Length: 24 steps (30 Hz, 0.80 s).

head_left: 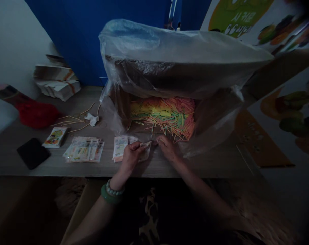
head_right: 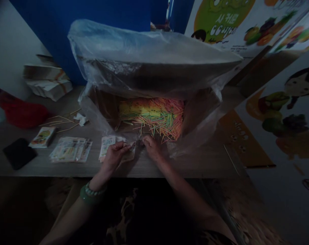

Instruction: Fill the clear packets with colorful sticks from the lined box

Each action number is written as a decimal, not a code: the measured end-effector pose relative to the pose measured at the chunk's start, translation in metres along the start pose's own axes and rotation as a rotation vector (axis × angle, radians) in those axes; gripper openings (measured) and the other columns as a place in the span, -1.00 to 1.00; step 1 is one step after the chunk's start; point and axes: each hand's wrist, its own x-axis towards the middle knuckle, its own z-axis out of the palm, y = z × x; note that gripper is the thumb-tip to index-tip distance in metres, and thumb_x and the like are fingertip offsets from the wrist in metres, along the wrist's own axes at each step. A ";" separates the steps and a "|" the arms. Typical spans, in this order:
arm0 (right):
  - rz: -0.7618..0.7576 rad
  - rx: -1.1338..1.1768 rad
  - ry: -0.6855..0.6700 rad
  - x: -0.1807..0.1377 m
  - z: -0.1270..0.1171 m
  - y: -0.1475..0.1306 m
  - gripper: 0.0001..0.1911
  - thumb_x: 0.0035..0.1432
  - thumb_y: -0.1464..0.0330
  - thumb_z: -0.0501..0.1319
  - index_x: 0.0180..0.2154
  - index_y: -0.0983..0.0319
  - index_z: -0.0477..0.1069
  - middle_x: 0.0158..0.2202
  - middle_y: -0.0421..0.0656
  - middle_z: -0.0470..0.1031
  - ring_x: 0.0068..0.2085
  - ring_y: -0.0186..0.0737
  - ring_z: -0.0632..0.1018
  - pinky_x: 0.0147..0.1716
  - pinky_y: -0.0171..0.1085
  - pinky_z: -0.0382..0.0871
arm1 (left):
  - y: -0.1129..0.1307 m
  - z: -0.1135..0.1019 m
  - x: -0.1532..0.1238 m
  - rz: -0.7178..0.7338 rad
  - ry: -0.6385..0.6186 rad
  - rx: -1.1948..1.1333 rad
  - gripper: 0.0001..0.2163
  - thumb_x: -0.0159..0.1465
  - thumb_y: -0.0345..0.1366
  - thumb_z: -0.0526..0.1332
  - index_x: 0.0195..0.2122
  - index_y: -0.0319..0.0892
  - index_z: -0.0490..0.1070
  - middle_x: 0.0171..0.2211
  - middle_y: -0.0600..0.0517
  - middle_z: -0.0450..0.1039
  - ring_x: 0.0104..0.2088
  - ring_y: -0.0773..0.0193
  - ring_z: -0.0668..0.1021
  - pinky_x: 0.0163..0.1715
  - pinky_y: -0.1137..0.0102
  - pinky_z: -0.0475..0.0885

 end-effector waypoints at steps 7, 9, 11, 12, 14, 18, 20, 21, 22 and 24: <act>-0.022 0.223 0.097 0.004 0.001 -0.038 -0.80 0.26 0.16 0.12 -0.33 0.12 0.32 -0.39 -0.23 0.56 -0.29 -0.20 0.50 -0.19 -0.22 0.33 | -0.001 -0.002 -0.002 0.007 -0.055 -0.024 -0.75 0.00 -0.12 0.43 -0.49 -0.21 0.52 -0.54 0.07 0.43 -0.48 0.34 0.40 -0.46 0.46 0.31; 0.008 0.259 0.105 0.003 0.001 -0.045 -0.79 0.26 0.14 0.14 -0.33 0.12 0.33 -0.40 -0.23 0.57 -0.33 -0.20 0.50 -0.25 -0.23 0.32 | -0.002 -0.006 -0.002 0.010 -0.083 -0.007 -0.76 0.01 -0.13 0.42 -0.45 -0.20 0.53 -0.53 0.07 0.43 -0.49 0.33 0.40 -0.47 0.47 0.31; 0.038 0.283 0.110 0.003 0.001 -0.047 -0.77 0.24 0.11 0.16 -0.33 0.12 0.33 -0.41 -0.23 0.57 -0.36 -0.21 0.48 -0.30 -0.24 0.30 | -0.004 -0.011 -0.003 0.003 -0.087 0.045 -0.78 0.02 -0.15 0.42 -0.49 -0.19 0.51 -0.58 0.09 0.38 -0.54 0.35 0.35 -0.52 0.48 0.25; 0.041 0.288 0.113 0.002 0.001 -0.048 -0.76 0.23 0.10 0.17 -0.34 0.12 0.33 -0.42 -0.24 0.57 -0.36 -0.21 0.48 -0.30 -0.24 0.29 | -0.005 -0.014 -0.003 0.002 -0.077 0.078 -0.78 0.02 -0.16 0.42 -0.53 -0.19 0.49 -0.62 0.10 0.34 -0.56 0.37 0.32 -0.55 0.49 0.20; 0.031 0.298 0.111 0.002 0.001 -0.049 -0.75 0.20 0.09 0.19 -0.36 0.12 0.33 -0.44 -0.24 0.56 -0.34 -0.20 0.49 -0.26 -0.22 0.31 | -0.006 -0.018 -0.003 0.011 -0.048 0.124 -0.75 0.01 -0.16 0.42 -0.63 -0.19 0.45 -0.66 0.11 0.28 -0.57 0.38 0.27 -0.56 0.49 0.14; 0.046 0.323 0.092 0.001 0.001 -0.054 -0.78 0.19 0.14 0.20 -0.37 0.12 0.33 -0.45 -0.24 0.55 -0.36 -0.20 0.48 -0.26 -0.22 0.32 | -0.002 -0.019 -0.006 -0.022 0.000 0.062 -0.76 -0.03 -0.17 0.44 -0.61 -0.21 0.48 -0.63 0.10 0.35 -0.55 0.37 0.32 -0.51 0.48 0.21; 0.050 0.324 0.094 0.001 0.002 -0.058 -0.81 0.20 0.16 0.19 -0.35 0.13 0.33 -0.45 -0.24 0.56 -0.37 -0.21 0.48 -0.27 -0.23 0.32 | 0.001 -0.017 -0.008 -0.039 0.037 0.015 -0.75 -0.06 -0.17 0.46 -0.63 -0.21 0.46 -0.63 0.10 0.37 -0.56 0.38 0.34 -0.51 0.47 0.24; 0.041 0.323 0.097 0.001 0.003 -0.060 -0.81 0.21 0.16 0.18 -0.35 0.13 0.33 -0.45 -0.25 0.56 -0.37 -0.21 0.48 -0.26 -0.23 0.32 | 0.002 -0.016 -0.009 -0.040 0.044 0.003 -0.74 -0.06 -0.17 0.46 -0.63 -0.21 0.46 -0.63 0.10 0.37 -0.57 0.38 0.34 -0.51 0.47 0.24; 0.027 0.324 0.102 0.001 0.004 -0.062 -0.81 0.22 0.16 0.18 -0.34 0.13 0.33 -0.44 -0.25 0.56 -0.36 -0.21 0.49 -0.26 -0.22 0.32 | 0.003 -0.015 -0.009 -0.040 0.038 0.003 -0.74 -0.05 -0.17 0.46 -0.63 -0.21 0.45 -0.63 0.10 0.37 -0.58 0.39 0.34 -0.53 0.48 0.24; 0.001 0.330 0.109 0.001 0.006 -0.066 -0.80 0.24 0.16 0.16 -0.34 0.13 0.32 -0.43 -0.24 0.56 -0.35 -0.21 0.50 -0.24 -0.22 0.33 | 0.004 -0.014 -0.010 -0.041 -0.002 0.029 -0.73 -0.03 -0.16 0.44 -0.64 -0.21 0.45 -0.66 0.10 0.35 -0.62 0.41 0.32 -0.59 0.49 0.20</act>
